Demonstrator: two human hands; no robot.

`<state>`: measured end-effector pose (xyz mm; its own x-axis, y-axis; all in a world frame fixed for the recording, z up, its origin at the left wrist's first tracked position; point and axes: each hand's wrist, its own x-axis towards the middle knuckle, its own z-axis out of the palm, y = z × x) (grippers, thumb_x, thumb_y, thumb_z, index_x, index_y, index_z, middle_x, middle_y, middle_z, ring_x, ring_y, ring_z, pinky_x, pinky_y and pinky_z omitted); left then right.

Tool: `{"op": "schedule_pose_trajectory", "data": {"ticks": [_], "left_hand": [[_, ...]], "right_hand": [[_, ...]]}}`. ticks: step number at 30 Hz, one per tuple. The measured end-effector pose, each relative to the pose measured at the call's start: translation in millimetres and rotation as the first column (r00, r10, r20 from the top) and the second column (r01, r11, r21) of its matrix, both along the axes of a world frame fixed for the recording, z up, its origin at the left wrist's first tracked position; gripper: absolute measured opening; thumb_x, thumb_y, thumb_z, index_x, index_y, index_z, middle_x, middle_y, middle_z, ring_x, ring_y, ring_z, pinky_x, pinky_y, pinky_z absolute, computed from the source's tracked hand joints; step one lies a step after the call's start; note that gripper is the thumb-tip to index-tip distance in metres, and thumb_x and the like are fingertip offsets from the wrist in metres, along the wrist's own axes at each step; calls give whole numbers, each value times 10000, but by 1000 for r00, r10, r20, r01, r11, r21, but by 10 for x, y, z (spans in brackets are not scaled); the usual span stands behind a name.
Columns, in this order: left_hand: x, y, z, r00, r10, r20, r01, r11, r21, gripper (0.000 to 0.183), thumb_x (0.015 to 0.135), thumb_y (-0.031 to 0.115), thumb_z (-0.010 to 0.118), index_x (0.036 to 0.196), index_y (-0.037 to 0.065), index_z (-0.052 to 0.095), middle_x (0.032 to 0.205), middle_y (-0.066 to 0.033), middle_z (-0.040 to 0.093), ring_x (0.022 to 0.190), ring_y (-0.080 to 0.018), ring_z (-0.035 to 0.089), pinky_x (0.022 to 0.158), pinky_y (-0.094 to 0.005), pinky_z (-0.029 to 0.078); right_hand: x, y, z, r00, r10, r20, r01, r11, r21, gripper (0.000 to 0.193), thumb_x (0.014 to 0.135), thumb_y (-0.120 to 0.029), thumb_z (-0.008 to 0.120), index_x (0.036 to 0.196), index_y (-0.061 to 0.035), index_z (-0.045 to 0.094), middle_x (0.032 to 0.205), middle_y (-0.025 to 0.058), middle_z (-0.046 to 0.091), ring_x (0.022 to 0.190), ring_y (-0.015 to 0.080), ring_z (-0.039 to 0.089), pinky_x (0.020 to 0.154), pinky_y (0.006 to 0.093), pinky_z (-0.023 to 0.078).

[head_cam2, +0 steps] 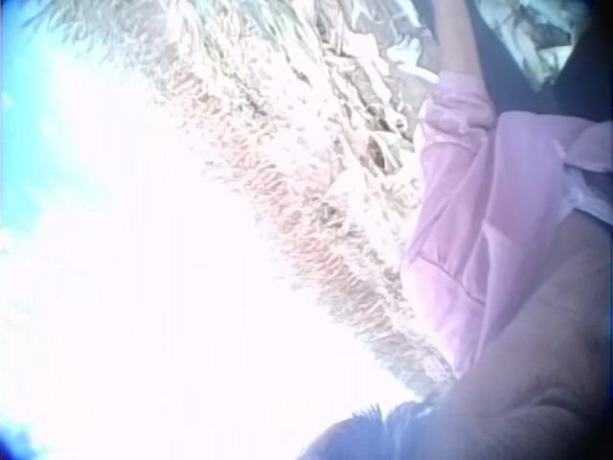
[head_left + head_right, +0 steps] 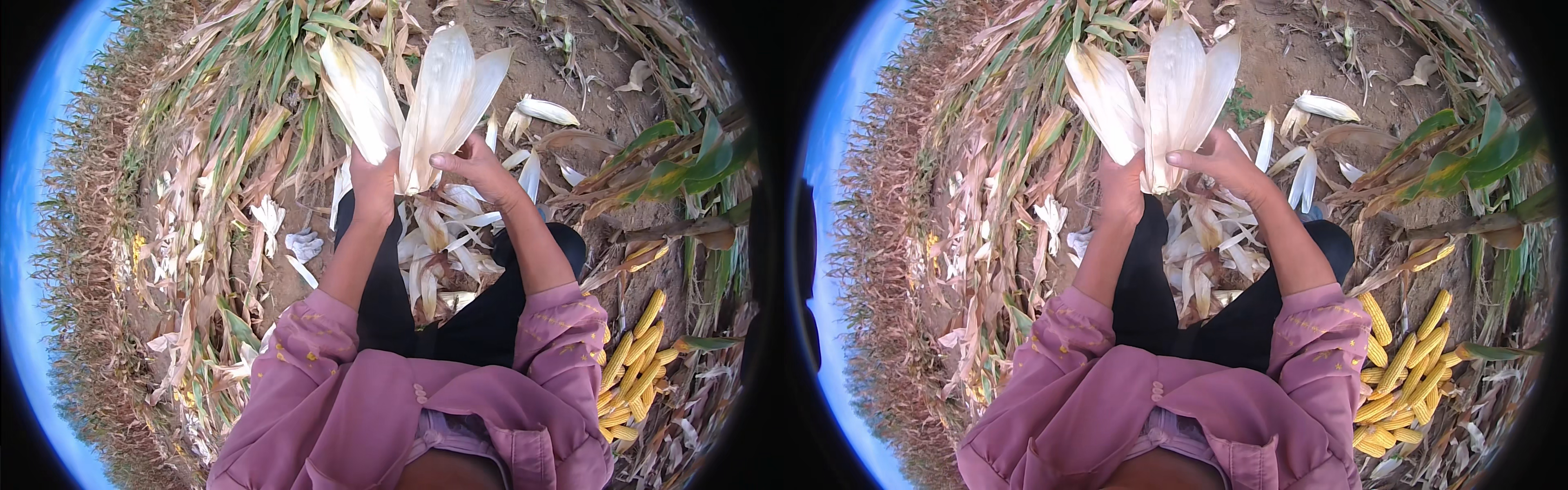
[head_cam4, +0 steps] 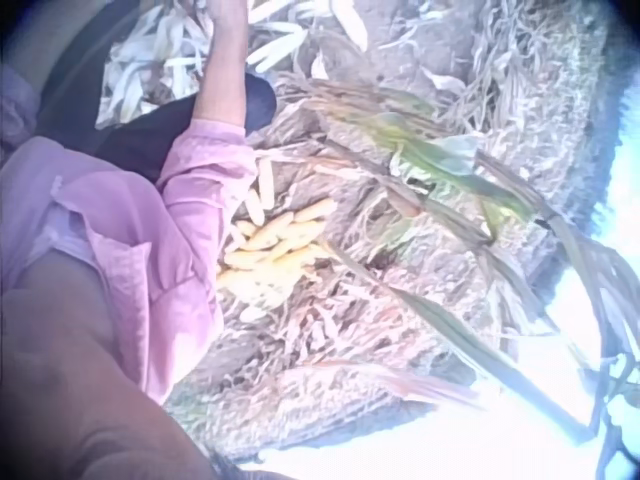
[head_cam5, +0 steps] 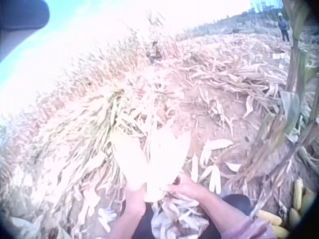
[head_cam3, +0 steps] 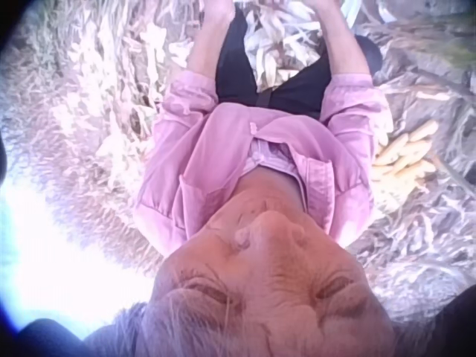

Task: The person sits on the ground in a cornfield and shucks corn cobs by hand, removing husks and silk. Shucked cobs are placed in a growing pile to the right, while husks are discarded on the ground.

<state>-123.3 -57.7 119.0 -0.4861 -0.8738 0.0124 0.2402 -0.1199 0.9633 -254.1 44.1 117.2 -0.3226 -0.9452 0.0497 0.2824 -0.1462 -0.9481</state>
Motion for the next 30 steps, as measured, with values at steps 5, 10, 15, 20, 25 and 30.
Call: {"op": "schedule_pose_trajectory", "data": {"ticks": [5,10,15,20,25,30], "left_hand": [[128,7,-172,991,-35,127,25,996,80,379,801,11,606,1163,-50,512,1047,-110,620,926,-176,616,794,-292,491],[294,14,-150,992,-114,50,88,924,373,336,845,-4,538,1169,-90,505,1052,-149,618,883,-223,647,767,-342,540],[446,-117,-499,985,-164,-48,165,842,513,278,887,45,502,1136,-78,504,1005,-148,614,863,-243,646,757,-364,550],[626,-311,-916,989,-6,-149,109,713,692,212,889,53,508,1030,-101,542,858,-171,619,736,-284,650,558,-407,521],[831,-529,-1228,975,192,-112,-57,701,711,225,892,76,511,1034,-94,548,840,-174,622,741,-291,650,563,-408,517],[1080,-567,-1461,964,265,16,-201,689,696,232,896,89,511,1036,-91,551,849,-176,625,747,-291,649,579,-406,515]], "right_hand": [[352,-31,-66,991,-124,55,127,991,-46,476,818,-226,700,1204,2,544,1101,70,615,1002,152,569,895,314,444],[696,75,-267,950,-259,172,260,965,20,267,919,-205,553,1066,5,627,1036,72,632,989,159,574,904,296,435],[1041,128,-174,954,-298,43,301,933,-197,253,971,-239,456,1016,-24,580,1025,119,630,978,167,591,888,311,464],[1369,43,-185,915,-194,-355,144,976,-163,201,971,-209,443,994,-26,523,819,52,568,759,126,533,712,267,446],[1861,-91,-325,925,-241,-295,197,966,-170,154,948,-153,480,939,-4,520,741,29,538,659,96,472,626,242,411],[2090,-38,-395,834,-223,-505,141,970,-197,141,898,-128,528,943,6,531,770,131,569,679,193,551,643,285,442]]}}
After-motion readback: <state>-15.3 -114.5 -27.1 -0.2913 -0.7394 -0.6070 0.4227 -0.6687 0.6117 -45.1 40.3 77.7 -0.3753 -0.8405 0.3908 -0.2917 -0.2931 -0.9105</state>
